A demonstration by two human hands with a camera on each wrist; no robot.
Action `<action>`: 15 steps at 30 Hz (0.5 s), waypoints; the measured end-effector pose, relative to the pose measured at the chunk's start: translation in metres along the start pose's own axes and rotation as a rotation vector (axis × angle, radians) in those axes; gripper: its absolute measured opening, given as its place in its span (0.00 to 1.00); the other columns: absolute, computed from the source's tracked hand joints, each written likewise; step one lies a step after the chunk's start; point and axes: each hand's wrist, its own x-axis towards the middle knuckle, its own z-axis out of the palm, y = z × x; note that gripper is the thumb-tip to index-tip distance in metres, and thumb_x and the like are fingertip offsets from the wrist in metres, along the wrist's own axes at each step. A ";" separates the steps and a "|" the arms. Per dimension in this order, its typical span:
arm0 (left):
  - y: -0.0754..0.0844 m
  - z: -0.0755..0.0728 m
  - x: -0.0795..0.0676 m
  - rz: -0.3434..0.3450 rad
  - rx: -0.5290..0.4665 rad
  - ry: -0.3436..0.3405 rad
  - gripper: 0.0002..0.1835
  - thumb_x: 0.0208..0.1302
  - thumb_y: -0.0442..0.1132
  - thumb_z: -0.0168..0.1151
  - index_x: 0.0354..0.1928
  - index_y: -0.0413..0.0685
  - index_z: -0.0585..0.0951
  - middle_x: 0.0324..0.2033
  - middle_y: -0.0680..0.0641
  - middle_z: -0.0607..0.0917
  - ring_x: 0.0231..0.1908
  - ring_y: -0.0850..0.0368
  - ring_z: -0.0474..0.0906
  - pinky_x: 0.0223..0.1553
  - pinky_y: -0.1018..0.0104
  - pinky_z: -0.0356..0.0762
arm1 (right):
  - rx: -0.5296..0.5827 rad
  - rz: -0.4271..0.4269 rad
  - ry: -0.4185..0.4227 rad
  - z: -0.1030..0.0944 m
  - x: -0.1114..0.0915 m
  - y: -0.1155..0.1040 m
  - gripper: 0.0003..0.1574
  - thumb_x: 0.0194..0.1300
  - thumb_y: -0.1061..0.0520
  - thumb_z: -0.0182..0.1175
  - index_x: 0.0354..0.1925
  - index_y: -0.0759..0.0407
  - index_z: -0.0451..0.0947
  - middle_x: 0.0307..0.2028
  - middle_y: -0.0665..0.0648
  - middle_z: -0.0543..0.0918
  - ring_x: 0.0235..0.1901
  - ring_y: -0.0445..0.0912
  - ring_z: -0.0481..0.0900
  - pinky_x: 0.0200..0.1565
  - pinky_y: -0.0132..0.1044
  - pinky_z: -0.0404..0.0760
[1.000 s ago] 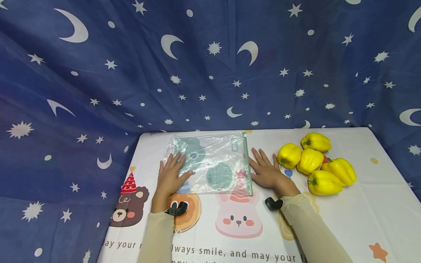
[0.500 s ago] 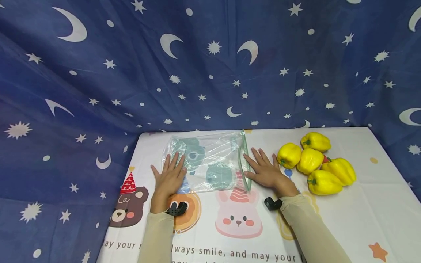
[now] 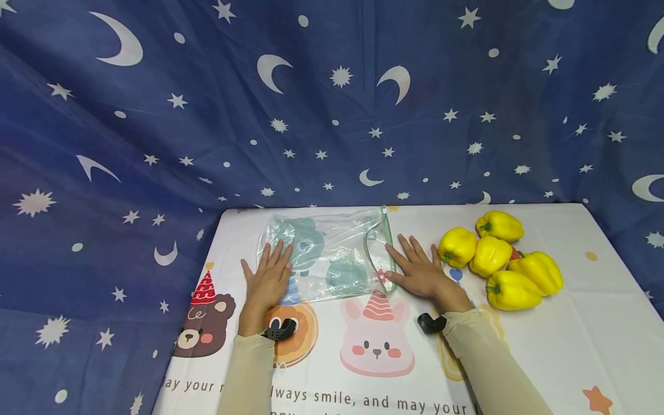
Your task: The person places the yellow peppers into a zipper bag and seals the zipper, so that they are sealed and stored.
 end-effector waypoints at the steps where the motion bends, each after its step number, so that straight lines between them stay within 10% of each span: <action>1: 0.000 0.001 0.000 -0.002 0.002 0.001 0.30 0.82 0.58 0.32 0.81 0.68 0.53 0.82 0.57 0.48 0.83 0.49 0.35 0.69 0.22 0.19 | 0.006 -0.007 0.008 0.000 -0.001 0.000 0.51 0.71 0.22 0.43 0.82 0.35 0.41 0.83 0.51 0.30 0.82 0.56 0.26 0.72 0.68 0.16; 15: -0.005 0.001 0.004 -0.055 -0.145 0.106 0.27 0.77 0.56 0.49 0.73 0.60 0.68 0.78 0.52 0.61 0.79 0.47 0.49 0.73 0.27 0.27 | 0.002 -0.017 0.012 0.001 -0.001 0.000 0.50 0.73 0.23 0.43 0.82 0.35 0.41 0.83 0.53 0.31 0.82 0.57 0.27 0.72 0.68 0.17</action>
